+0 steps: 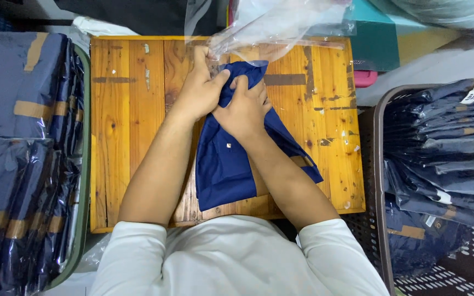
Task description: Folding blue shirts and placing them into clear plastic bags for final packaging.
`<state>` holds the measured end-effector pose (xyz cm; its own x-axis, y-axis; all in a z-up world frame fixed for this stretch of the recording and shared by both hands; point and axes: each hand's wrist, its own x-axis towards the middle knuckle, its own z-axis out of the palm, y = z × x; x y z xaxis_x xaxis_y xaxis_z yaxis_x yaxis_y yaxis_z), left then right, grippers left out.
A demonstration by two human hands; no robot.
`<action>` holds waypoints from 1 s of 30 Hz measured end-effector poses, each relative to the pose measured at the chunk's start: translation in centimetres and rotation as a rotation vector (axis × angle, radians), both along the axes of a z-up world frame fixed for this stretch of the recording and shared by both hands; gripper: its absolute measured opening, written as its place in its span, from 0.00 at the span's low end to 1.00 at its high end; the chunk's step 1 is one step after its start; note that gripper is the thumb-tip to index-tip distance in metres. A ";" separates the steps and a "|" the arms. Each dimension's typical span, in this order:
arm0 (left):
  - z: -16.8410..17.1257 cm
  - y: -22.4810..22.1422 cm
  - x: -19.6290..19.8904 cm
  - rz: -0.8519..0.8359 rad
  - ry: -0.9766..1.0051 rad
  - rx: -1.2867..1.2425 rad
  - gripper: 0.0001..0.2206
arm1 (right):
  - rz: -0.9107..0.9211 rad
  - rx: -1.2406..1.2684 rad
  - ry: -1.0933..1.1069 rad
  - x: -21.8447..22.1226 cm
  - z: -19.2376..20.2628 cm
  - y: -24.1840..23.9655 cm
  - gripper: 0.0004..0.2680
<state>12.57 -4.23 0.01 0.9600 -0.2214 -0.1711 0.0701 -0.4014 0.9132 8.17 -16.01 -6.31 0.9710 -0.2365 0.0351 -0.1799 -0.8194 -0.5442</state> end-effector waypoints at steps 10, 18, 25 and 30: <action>-0.5 0.3 0.3 -0.039 -0.012 0.032 0.11 | -0.100 -0.121 -0.148 1.4 -2.0 -0.6 0.16; -0.9 0.4 0.5 0.022 -0.024 0.078 0.12 | -0.068 -0.178 -0.243 1.8 -3.5 -1.7 0.10; -1.8 1.4 1.3 0.144 -0.225 0.220 0.13 | 0.060 -0.087 -0.482 -1.0 -2.3 -2.4 0.08; -5.4 2.6 1.7 0.169 -0.410 0.371 0.13 | 0.111 -0.102 -0.624 -4.4 -0.3 -2.6 0.08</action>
<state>14.32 -1.63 -5.40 0.9811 -0.0554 0.1855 -0.1687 -0.7143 0.6792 3.77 -18.63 -6.64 0.7793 -0.1010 0.6185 0.2347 -0.8681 -0.4374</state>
